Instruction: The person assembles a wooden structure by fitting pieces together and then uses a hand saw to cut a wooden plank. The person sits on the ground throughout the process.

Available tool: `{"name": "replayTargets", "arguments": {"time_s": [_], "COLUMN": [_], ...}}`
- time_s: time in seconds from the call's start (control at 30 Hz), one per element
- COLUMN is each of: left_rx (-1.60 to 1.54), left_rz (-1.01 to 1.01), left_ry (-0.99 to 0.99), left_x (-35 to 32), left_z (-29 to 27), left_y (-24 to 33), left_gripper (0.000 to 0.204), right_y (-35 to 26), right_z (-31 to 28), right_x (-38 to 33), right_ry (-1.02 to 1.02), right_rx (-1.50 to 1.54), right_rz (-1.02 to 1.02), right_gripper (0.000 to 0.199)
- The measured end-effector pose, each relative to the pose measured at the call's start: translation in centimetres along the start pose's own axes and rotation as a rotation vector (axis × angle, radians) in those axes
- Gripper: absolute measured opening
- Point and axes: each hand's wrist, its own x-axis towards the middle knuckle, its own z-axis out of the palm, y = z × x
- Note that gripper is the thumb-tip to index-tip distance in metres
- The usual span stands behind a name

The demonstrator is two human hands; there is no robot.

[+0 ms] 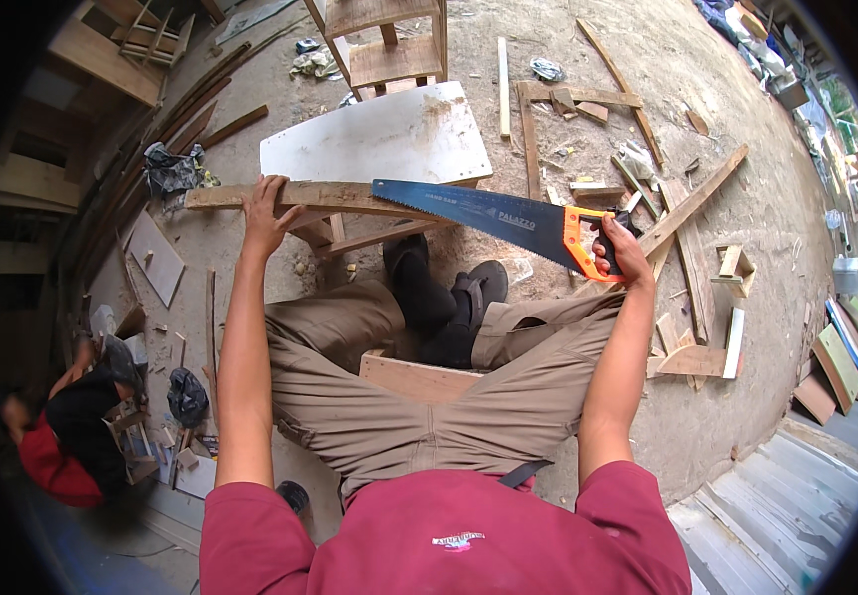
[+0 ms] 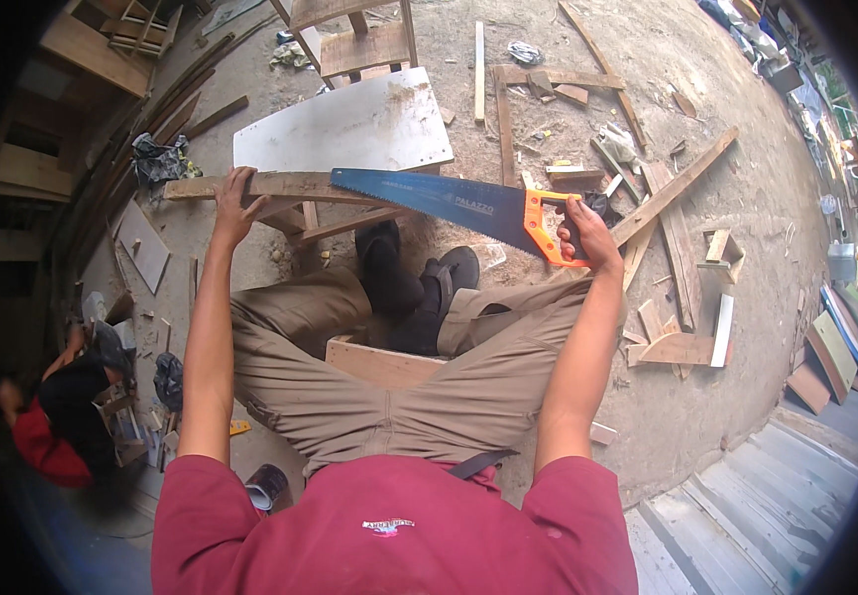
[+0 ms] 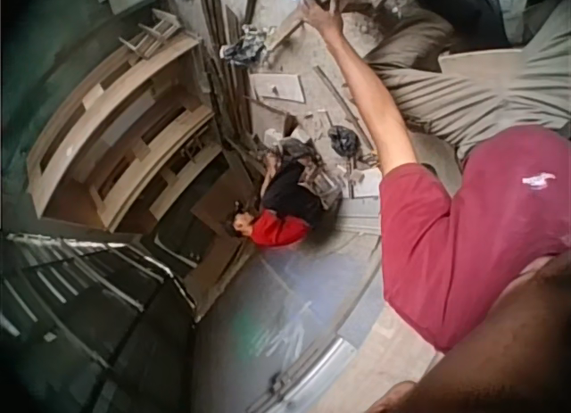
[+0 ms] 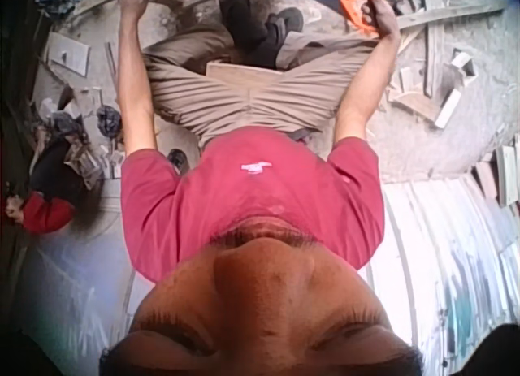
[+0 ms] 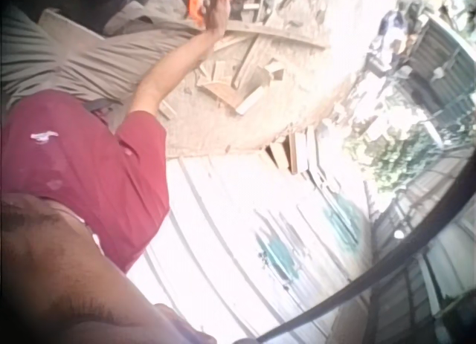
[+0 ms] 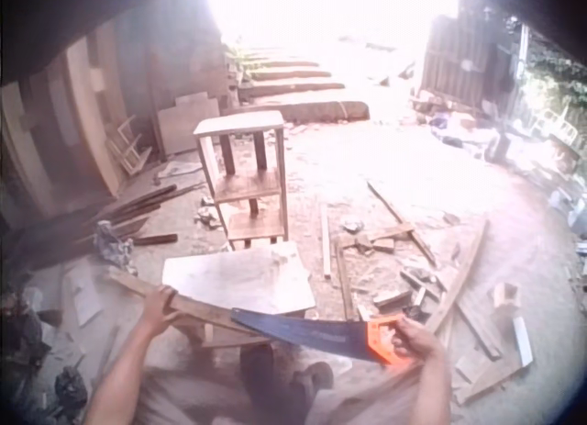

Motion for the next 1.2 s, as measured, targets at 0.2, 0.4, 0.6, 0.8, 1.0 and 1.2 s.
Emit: {"name": "replayTargets", "arguments": {"time_s": [0.2,0.4,0.6,0.8,1.0,1.2], "left_rx": [0.024,0.013,-0.009,0.043,-0.181,-0.227], "left_rz": [-0.014,-0.039,-0.056,-0.051,-0.056,-0.081], "left_ry": [0.0,-0.021,-0.043,-0.068,-0.278,-0.251], "left_x": [-0.4,-0.5,-0.6,-0.4,1.4,1.8], "left_z": [0.1,-0.5,-0.9,-1.7,-0.9,0.1], "left_y": [0.3,1.0,1.1,2.5,10.3,10.5], "left_gripper": [0.07,0.073,0.076,0.075,0.059,0.05], "right_y": [0.1,0.6,0.3,0.4,0.6,-0.3], "right_z": [1.3,1.3,1.0,0.5,0.8,1.7], "right_x": [2.0,2.2,2.5,2.9,2.7,1.9], "right_ry": [0.049,0.071,0.046,0.057,0.074,0.094], "right_rx": [-0.113,-0.147,-0.163,-0.157,-0.175,-0.189], "right_rz": [-0.073,-0.097,-0.085,-0.067,-0.044,-0.091], "right_gripper": [0.045,0.045,0.042,0.042,0.041,0.039]}}
